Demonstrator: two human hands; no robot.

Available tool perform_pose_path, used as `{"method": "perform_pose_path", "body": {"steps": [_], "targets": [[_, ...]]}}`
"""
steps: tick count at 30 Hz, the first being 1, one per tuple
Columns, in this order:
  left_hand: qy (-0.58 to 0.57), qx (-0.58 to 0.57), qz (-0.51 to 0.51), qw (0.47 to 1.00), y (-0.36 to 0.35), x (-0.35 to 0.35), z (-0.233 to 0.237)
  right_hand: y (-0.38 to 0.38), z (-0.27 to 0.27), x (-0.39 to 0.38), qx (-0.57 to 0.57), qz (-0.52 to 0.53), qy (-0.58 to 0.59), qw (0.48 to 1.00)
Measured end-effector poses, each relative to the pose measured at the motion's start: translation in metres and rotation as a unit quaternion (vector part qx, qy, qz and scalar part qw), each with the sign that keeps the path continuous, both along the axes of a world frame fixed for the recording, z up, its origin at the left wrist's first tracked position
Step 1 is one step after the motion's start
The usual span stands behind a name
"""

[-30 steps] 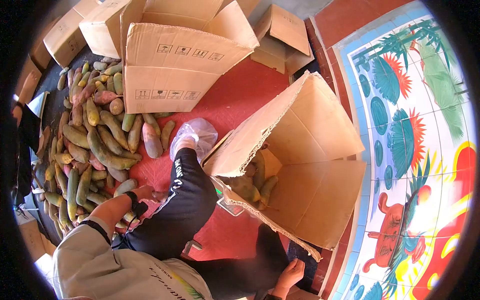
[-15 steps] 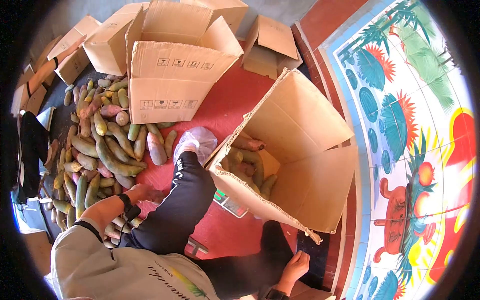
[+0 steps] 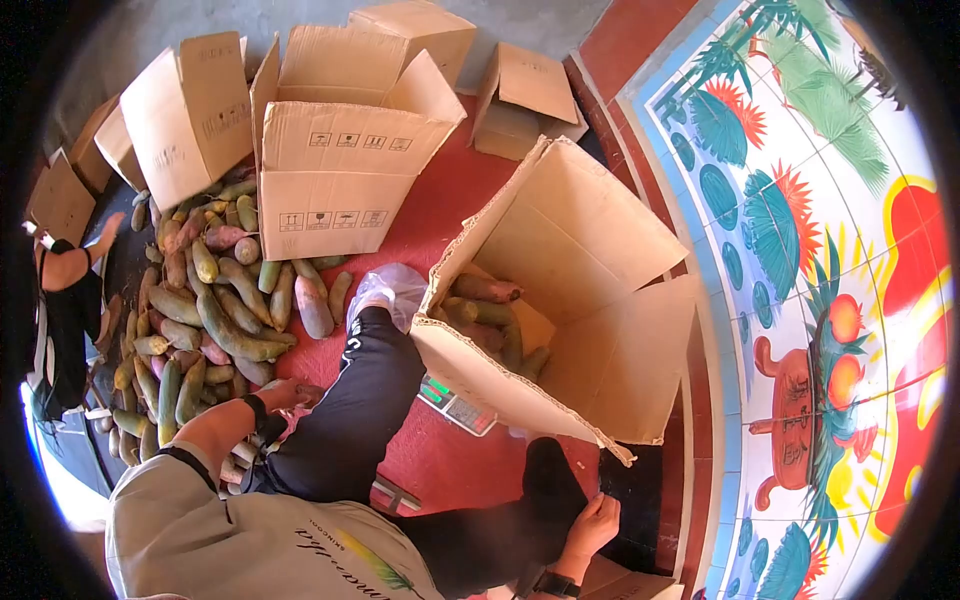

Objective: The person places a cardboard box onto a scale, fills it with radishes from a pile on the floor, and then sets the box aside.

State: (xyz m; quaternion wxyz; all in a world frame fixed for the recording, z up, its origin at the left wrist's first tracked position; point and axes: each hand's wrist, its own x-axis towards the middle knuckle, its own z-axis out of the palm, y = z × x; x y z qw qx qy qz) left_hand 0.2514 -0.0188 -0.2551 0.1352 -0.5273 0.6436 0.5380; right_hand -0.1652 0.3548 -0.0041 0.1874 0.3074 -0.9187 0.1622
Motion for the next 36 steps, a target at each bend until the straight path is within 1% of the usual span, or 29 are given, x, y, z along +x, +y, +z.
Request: {"method": "perform_pose_path", "body": {"steps": [1, 3, 4, 6, 7, 9, 10, 12, 14, 15, 17, 19, 21, 23, 26, 27, 29, 30, 32, 33, 35, 36], "targets": [[0.000, -0.003, -0.001, 1.000, -0.005, 0.003, -0.004, 0.000, 0.001, 0.000, -0.003, -0.001, 0.000, 1.000], [-0.043, 0.063, -0.074, 0.994, -0.021, 0.012, -0.015, -0.002, 0.002, 0.001, -0.011, 0.010, 0.003, 1.000], [-0.045, 0.060, -0.074, 0.994, -0.023, 0.014, -0.007, -0.002, 0.002, 0.001, -0.014, 0.009, 0.001, 1.000], [0.015, 0.031, 0.105, 0.994, -0.025, 0.016, 0.027, -0.002, 0.004, 0.002, 0.000, 0.005, -0.001, 1.000], [0.014, 0.028, 0.104, 0.994, -0.029, 0.018, 0.040, -0.002, 0.004, 0.003, -0.003, 0.004, -0.002, 1.000], [0.142, -0.034, 0.157, 0.977, -0.038, 0.020, 0.066, -0.003, 0.005, 0.004, -0.024, 0.007, -0.003, 1.000], [0.142, -0.037, 0.155, 0.977, -0.042, 0.018, 0.087, -0.003, 0.005, 0.005, -0.027, 0.006, -0.003, 1.000], [0.214, -0.076, 0.238, 0.944, -0.047, 0.005, 0.136, -0.002, 0.005, 0.005, -0.034, 0.003, -0.003, 0.999], [0.296, -0.138, 0.252, 0.911, -0.055, -0.004, 0.170, 0.001, 0.001, 0.002, -0.044, 0.005, 0.002, 0.999], [0.297, -0.139, 0.249, 0.911, -0.057, -0.012, 0.193, 0.002, 0.000, 0.001, -0.050, 0.007, 0.007, 0.999], [0.382, -0.159, 0.273, 0.869, -0.058, -0.030, 0.241, 0.004, -0.001, 0.002, -0.053, -0.001, 0.003, 0.999], [0.429, -0.200, 0.249, 0.845, -0.062, -0.045, 0.271, 0.004, -0.001, 0.002, -0.054, -0.013, -0.001, 0.998], [0.477, -0.196, 0.234, 0.824, -0.053, -0.067, 0.313, 0.005, -0.001, 0.002, -0.063, -0.006, 0.003, 0.998], [0.512, -0.193, 0.214, 0.809, -0.049, -0.089, 0.340, 0.005, 0.001, 0.004, -0.071, -0.013, 0.005, 0.997], [0.530, -0.181, 0.184, 0.808, -0.035, -0.128, 0.374, 0.006, -0.001, 0.004, -0.072, -0.010, 0.010, 0.997], [0.532, -0.179, 0.181, 0.808, -0.029, -0.140, 0.382, 0.007, -0.001, 0.004, -0.072, -0.014, 0.012, 0.997], [0.539, -0.190, 0.085, 0.816, -0.019, -0.162, 0.394, 0.007, -0.001, 0.004, -0.088, -0.001, 0.006, 0.996], [0.540, -0.188, 0.083, 0.816, -0.015, -0.172, 0.398, 0.007, 0.000, 0.004, -0.094, 0.006, 0.011, 0.996], [0.495, -0.185, -0.016, 0.849, -0.010, -0.190, 0.406, 0.007, 0.001, 0.005, -0.098, 0.004, 0.010, 0.995], [0.494, -0.182, -0.016, 0.850, -0.005, -0.200, 0.409, 0.007, 0.001, 0.005, -0.101, 0.004, 0.009, 0.995], [0.456, -0.218, -0.067, 0.861, 0.004, -0.221, 0.410, 0.007, 0.001, 0.005, -0.101, 0.000, 0.008, 0.995], [0.454, -0.214, -0.068, 0.862, 0.005, -0.229, 0.406, 0.008, 0.001, 0.005, -0.103, -0.003, 0.007, 0.995]]}}
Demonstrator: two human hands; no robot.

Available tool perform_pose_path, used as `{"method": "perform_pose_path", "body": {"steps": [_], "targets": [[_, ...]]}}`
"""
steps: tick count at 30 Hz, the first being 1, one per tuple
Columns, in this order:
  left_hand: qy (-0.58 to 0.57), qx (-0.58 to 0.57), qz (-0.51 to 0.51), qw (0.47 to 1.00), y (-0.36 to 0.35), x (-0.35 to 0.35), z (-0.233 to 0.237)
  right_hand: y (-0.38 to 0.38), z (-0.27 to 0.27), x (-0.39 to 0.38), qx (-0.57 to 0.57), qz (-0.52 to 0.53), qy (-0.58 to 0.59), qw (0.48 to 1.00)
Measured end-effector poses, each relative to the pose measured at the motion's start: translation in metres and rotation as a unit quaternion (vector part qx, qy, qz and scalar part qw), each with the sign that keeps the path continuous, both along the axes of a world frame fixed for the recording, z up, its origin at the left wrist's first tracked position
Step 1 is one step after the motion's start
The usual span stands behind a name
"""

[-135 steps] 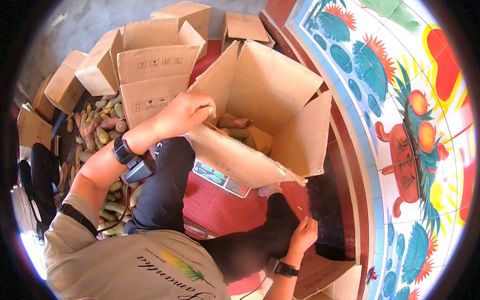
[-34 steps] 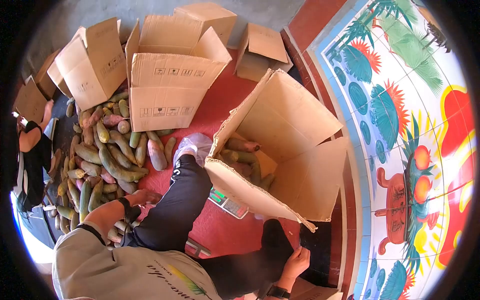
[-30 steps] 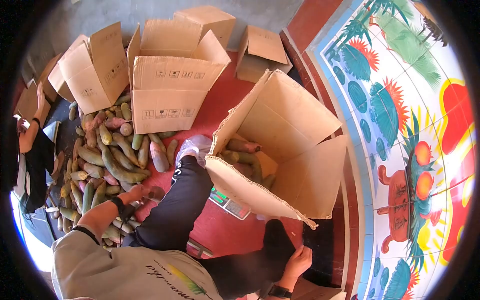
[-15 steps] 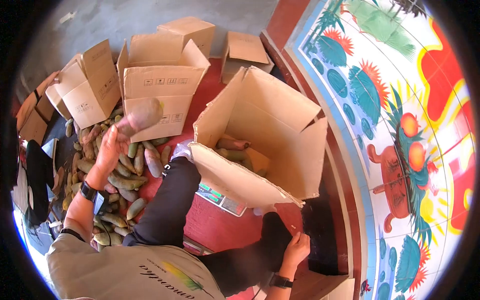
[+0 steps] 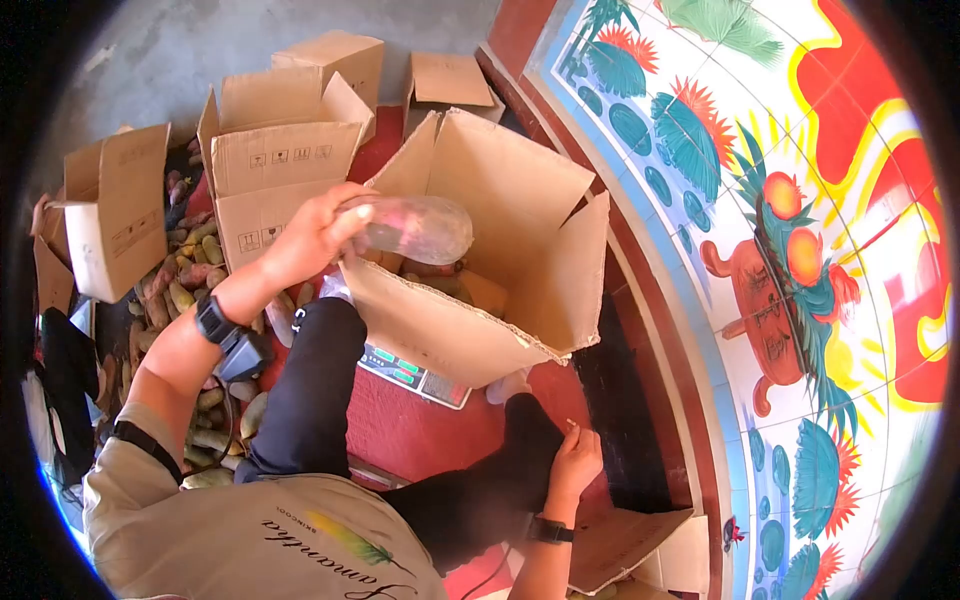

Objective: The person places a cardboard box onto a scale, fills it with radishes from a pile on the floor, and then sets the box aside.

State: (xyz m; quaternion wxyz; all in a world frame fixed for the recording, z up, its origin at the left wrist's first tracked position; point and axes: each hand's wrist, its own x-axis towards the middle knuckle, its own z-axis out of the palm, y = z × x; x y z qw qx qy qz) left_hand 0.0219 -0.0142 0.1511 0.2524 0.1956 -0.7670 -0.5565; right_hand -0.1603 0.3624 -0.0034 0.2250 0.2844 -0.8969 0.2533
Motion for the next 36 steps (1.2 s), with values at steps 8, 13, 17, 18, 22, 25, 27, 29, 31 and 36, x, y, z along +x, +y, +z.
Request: {"method": "perform_pose_path", "body": {"steps": [8, 13, 17, 18, 22, 25, 27, 29, 31, 36], "targets": [[-0.109, -0.340, 0.059, 0.932, 0.000, -0.031, -0.010, 0.001, 0.000, 0.000, 0.012, -0.013, 0.001, 1.000], [-0.131, -0.368, 0.029, 0.920, 0.000, -0.038, -0.013, 0.001, -0.002, -0.001, 0.034, -0.021, 0.006, 0.999], [-0.164, -0.392, 0.006, 0.905, 0.003, -0.043, -0.015, 0.001, -0.002, -0.002, 0.028, -0.022, 0.011, 0.999], [-0.179, -0.409, 0.009, 0.895, 0.003, -0.044, -0.016, 0.001, -0.002, -0.002, 0.029, -0.025, 0.009, 0.999], [-0.199, -0.400, 0.013, 0.894, 0.001, -0.045, -0.019, 0.000, -0.002, -0.002, 0.025, -0.022, 0.013, 0.999], [-0.111, -0.439, 0.068, 0.889, 0.003, -0.044, -0.025, 0.000, -0.003, -0.003, 0.025, -0.022, 0.019, 0.999], [-0.083, -0.447, 0.080, 0.887, 0.007, -0.041, -0.027, 0.001, -0.004, -0.004, 0.027, -0.023, 0.022, 0.999], [-0.054, -0.455, 0.093, 0.884, 0.008, -0.039, -0.028, 0.001, -0.005, -0.004, 0.038, -0.030, 0.021, 0.999], [-0.002, -0.482, 0.092, 0.872, 0.009, -0.037, -0.028, 0.000, -0.004, -0.004, 0.030, -0.027, 0.025, 0.999], [0.017, -0.521, 0.095, 0.848, 0.010, -0.034, -0.032, 0.000, -0.004, -0.004, 0.033, -0.030, 0.025, 0.999]]}}
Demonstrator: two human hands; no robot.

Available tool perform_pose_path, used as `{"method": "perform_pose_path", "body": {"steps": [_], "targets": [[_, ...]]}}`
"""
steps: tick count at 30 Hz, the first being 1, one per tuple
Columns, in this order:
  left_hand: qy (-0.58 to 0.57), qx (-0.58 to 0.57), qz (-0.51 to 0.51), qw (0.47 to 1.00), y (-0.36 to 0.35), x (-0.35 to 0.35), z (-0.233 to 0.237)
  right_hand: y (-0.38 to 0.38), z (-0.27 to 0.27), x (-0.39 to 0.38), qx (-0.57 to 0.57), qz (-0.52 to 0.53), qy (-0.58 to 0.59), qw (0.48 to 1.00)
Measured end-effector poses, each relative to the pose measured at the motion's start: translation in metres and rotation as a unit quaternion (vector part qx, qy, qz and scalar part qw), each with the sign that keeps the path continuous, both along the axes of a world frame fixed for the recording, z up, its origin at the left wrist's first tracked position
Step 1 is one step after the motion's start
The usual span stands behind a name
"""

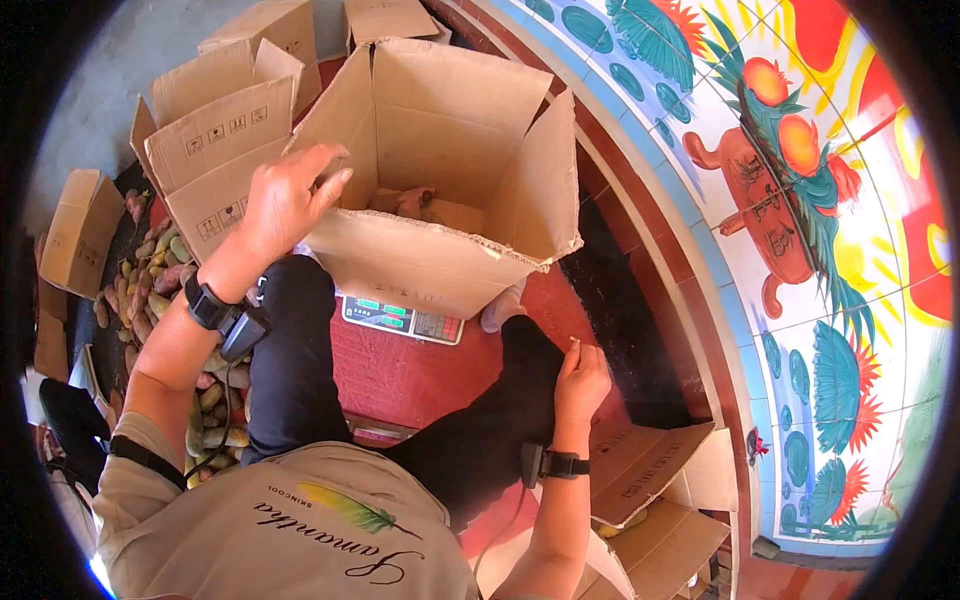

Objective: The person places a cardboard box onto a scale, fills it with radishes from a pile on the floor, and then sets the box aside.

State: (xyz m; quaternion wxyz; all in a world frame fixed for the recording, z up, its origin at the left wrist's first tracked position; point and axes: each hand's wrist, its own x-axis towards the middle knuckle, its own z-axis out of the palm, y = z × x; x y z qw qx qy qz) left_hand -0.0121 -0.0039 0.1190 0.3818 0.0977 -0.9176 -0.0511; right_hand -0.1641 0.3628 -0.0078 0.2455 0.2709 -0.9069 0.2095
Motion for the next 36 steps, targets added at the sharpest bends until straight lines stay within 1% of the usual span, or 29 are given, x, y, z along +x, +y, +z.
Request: {"method": "perform_pose_path", "body": {"steps": [5, 7, 13, 17, 19, 21, 24, 25, 27, 29, 31, 33, 36], "targets": [[0.016, -0.006, -0.021, 1.000, 0.004, 0.002, 0.000, 0.001, 0.001, 0.001, 0.008, -0.003, -0.003, 1.000], [0.035, -0.036, -0.033, 0.998, 0.004, 0.005, 0.001, 0.000, 0.001, 0.001, 0.007, -0.002, -0.004, 1.000], [0.034, -0.034, -0.057, 0.997, 0.007, 0.024, 0.003, 0.001, 0.000, 0.001, 0.004, -0.002, -0.015, 1.000], [0.051, -0.038, -0.060, 0.996, 0.003, 0.045, -0.002, 0.003, 0.000, 0.001, 0.002, -0.003, -0.020, 1.000], [0.058, -0.017, -0.035, 0.998, -0.003, 0.059, -0.010, 0.002, 0.001, 0.001, 0.001, -0.002, -0.024, 1.000], [0.053, -0.010, -0.024, 0.998, -0.010, 0.073, -0.023, 0.003, 0.001, 0.001, 0.002, -0.002, -0.029, 1.000], [0.065, 0.096, 0.058, 0.992, -0.016, 0.094, -0.044, 0.002, 0.001, 0.000, 0.016, -0.007, -0.027, 0.999], [0.065, 0.097, 0.059, 0.991, -0.020, 0.100, -0.052, 0.001, 0.001, 0.000, 0.012, -0.003, -0.022, 1.000], [0.066, 0.132, 0.104, 0.984, -0.027, 0.112, -0.070, 0.001, 0.001, 0.001, 0.011, 0.002, -0.018, 1.000], [0.060, 0.134, 0.121, 0.982, -0.036, 0.126, -0.094, 0.002, -0.001, 0.000, 0.014, -0.001, -0.030, 0.999], [0.022, 0.164, 0.160, 0.973, -0.040, 0.139, -0.116, 0.002, 0.000, 0.000, 0.012, 0.003, -0.029, 1.000], [0.009, 0.173, 0.163, 0.971, -0.043, 0.152, -0.136, 0.001, 0.001, 0.001, 0.010, 0.006, -0.027, 1.000], [-0.043, 0.192, 0.174, 0.965, -0.049, 0.175, -0.174, 0.000, 0.001, 0.001, 0.026, 0.000, -0.027, 0.999]]}}
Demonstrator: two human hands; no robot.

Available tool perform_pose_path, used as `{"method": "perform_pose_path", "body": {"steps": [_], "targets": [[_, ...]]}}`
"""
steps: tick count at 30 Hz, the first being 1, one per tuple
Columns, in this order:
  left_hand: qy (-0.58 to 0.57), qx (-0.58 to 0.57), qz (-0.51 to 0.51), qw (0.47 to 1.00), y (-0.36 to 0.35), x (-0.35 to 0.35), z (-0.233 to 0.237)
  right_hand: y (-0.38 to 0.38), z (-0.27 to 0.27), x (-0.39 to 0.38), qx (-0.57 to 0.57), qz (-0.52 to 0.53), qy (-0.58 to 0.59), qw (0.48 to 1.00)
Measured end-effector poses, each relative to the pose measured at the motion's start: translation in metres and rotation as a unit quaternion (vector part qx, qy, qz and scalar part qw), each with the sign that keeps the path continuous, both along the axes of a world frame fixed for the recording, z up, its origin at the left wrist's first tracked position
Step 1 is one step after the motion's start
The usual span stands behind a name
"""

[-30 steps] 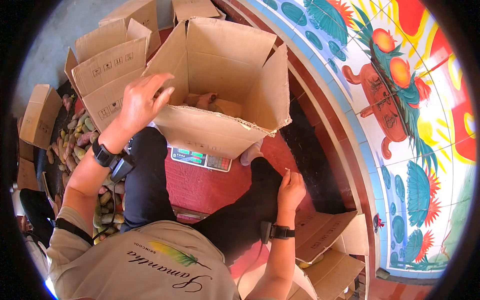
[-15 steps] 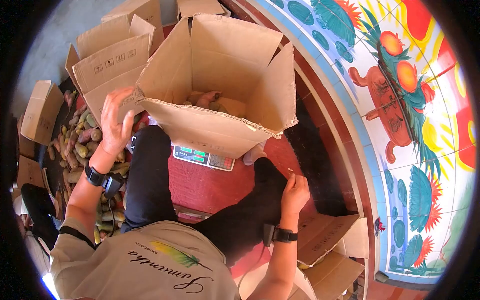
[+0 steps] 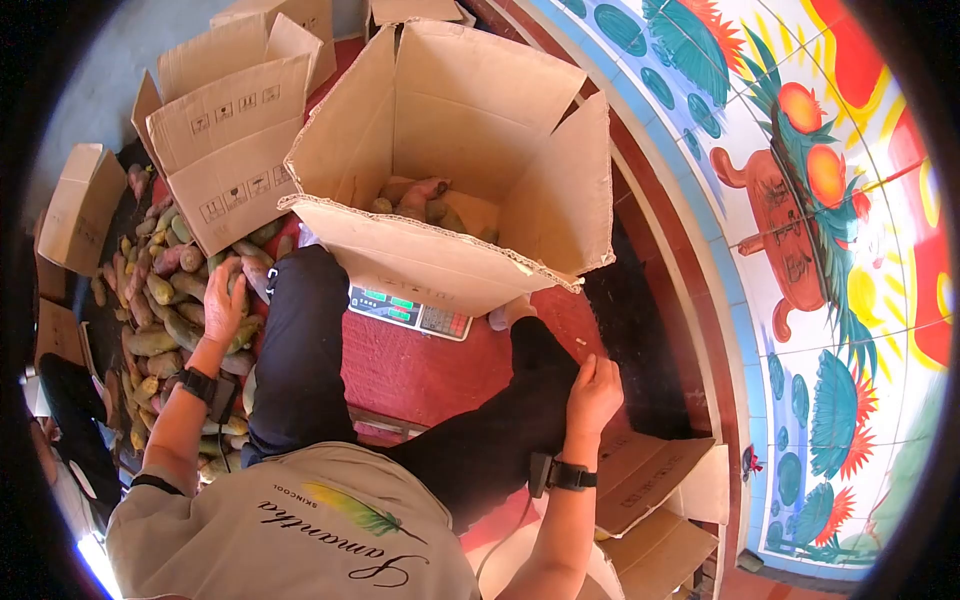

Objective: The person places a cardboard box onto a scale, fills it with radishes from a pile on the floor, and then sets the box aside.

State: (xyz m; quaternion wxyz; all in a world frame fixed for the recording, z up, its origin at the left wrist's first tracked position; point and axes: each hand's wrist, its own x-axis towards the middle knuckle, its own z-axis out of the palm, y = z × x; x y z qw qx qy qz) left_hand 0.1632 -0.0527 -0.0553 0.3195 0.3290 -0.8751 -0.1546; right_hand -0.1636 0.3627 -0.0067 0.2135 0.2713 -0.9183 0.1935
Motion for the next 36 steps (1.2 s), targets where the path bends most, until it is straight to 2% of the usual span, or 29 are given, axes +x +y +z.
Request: {"method": "perform_pose_path", "body": {"steps": [5, 7, 8, 10, 11, 13, 14, 16, 18, 23, 25, 28, 29, 31, 32, 34, 36], "targets": [[-0.053, 0.080, 0.069, 0.993, -0.005, 0.046, -0.087, 0.000, -0.001, -0.001, -0.002, 0.020, 0.021, 1.000], [-0.115, 0.179, 0.104, 0.972, -0.005, 0.066, -0.116, 0.000, -0.002, -0.001, 0.011, -0.006, 0.000, 1.000], [-0.112, 0.176, 0.117, 0.971, -0.006, 0.077, -0.137, 0.000, -0.001, 0.000, 0.010, -0.010, -0.007, 1.000], [-0.154, 0.261, 0.169, 0.938, -0.005, 0.097, -0.170, -0.001, 0.000, 0.001, 0.006, -0.006, -0.011, 1.000], [-0.149, 0.260, 0.181, 0.937, 0.000, 0.103, -0.169, 0.000, 0.000, 0.000, 0.008, -0.004, -0.015, 1.000], [-0.205, 0.349, 0.202, 0.892, 0.011, 0.112, -0.166, 0.000, -0.002, -0.002, 0.002, 0.017, 0.006, 1.000], [-0.198, 0.348, 0.216, 0.891, 0.014, 0.120, -0.168, -0.004, 0.004, 0.001, 0.013, 0.016, -0.010, 1.000], [-0.274, 0.351, 0.195, 0.874, 0.022, 0.131, -0.180, -0.004, 0.001, -0.001, 0.024, 0.020, -0.005, 1.000], [-0.285, 0.354, 0.184, 0.872, 0.026, 0.145, -0.205, -0.001, 0.003, -0.002, 0.042, 0.020, 0.002, 0.999], [-0.313, 0.389, 0.199, 0.843, 0.041, 0.136, -0.198, -0.010, 0.005, 0.000, 0.055, 0.023, -0.007, 0.998], [-0.401, 0.355, 0.160, 0.829, 0.039, 0.134, -0.202, -0.008, 0.009, 0.000, 0.059, 0.027, -0.004, 0.998], [-0.446, 0.347, 0.185, 0.804, 0.042, 0.136, -0.204, -0.010, 0.000, -0.004, 0.035, 0.036, -0.001, 0.999], [-0.444, 0.351, 0.194, 0.801, 0.041, 0.145, -0.214, -0.012, 0.003, -0.002, 0.039, 0.033, -0.014, 0.999], [-0.454, 0.338, 0.102, 0.818, 0.036, 0.162, -0.250, -0.012, 0.004, -0.002, 0.033, 0.039, -0.015, 0.999], [-0.455, 0.341, 0.112, 0.815, 0.038, 0.165, -0.275, -0.008, 0.002, -0.003, 0.049, 0.034, -0.014, 0.998], [-0.407, 0.353, 0.049, 0.841, 0.047, 0.171, -0.316, -0.008, 0.004, -0.004, 0.064, 0.033, -0.016, 0.997], [-0.551, 0.298, 0.041, 0.778, 0.049, 0.140, -0.224, -0.005, 0.000, -0.004, 0.057, 0.035, -0.018, 0.998]]}}
